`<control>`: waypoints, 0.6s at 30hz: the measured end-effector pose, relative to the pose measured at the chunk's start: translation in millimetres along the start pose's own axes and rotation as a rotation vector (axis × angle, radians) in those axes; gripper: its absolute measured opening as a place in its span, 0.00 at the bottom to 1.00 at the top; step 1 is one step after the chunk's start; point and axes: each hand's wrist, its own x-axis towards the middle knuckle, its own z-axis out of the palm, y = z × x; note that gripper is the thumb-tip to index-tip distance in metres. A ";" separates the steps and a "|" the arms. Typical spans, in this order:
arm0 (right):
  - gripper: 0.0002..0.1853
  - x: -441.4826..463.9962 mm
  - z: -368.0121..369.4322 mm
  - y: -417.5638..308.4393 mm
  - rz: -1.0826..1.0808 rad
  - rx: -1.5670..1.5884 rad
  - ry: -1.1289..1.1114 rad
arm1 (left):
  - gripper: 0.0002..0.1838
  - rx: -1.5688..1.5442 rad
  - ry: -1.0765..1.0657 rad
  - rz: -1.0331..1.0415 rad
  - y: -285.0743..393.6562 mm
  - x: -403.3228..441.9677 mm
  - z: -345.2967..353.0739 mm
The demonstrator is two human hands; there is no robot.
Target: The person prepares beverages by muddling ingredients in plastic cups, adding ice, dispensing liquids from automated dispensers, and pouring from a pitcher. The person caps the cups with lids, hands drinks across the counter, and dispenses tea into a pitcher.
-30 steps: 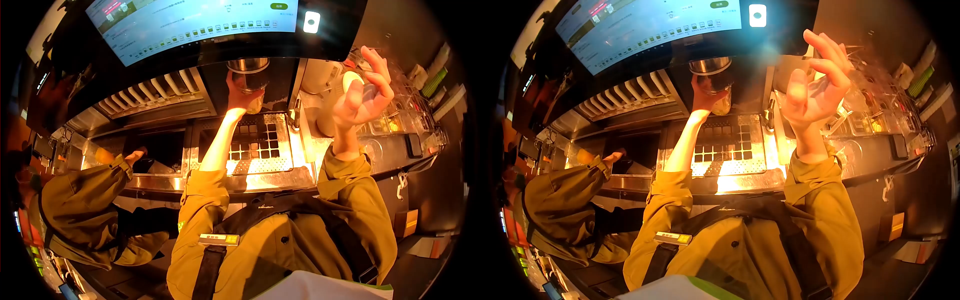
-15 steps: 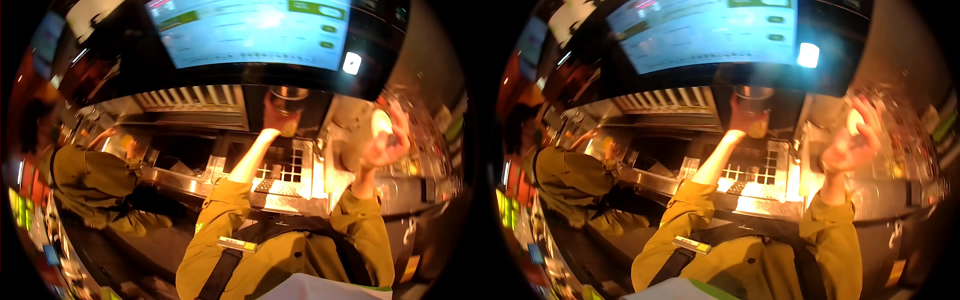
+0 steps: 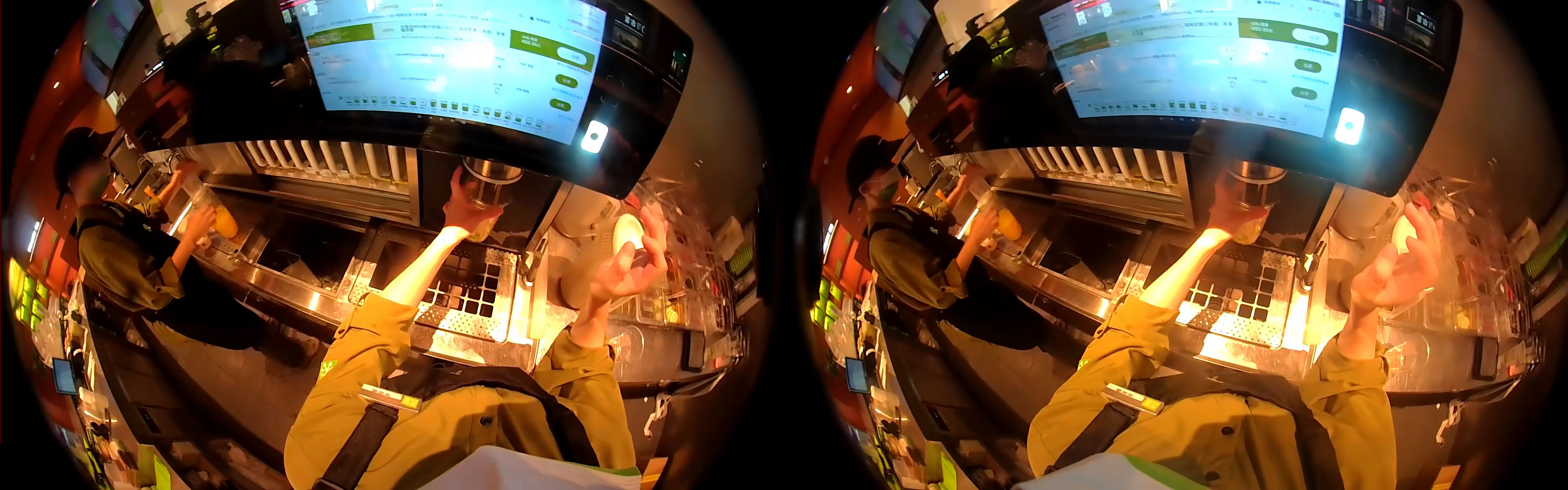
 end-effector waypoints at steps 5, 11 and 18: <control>0.13 -2.5 -4.9 7.3 0.028 0.033 -0.008 | 0.63 -0.019 -0.010 -0.107 21.9 -8.3 1.1; 0.13 -4.3 -10.0 6.9 0.048 0.054 -0.018 | 0.61 -0.208 -0.113 -0.149 32.7 -9.8 -1.2; 0.13 -11.0 -14.0 3.3 0.061 0.025 0.007 | 0.60 -0.123 -0.069 -0.097 37.4 -9.2 -5.3</control>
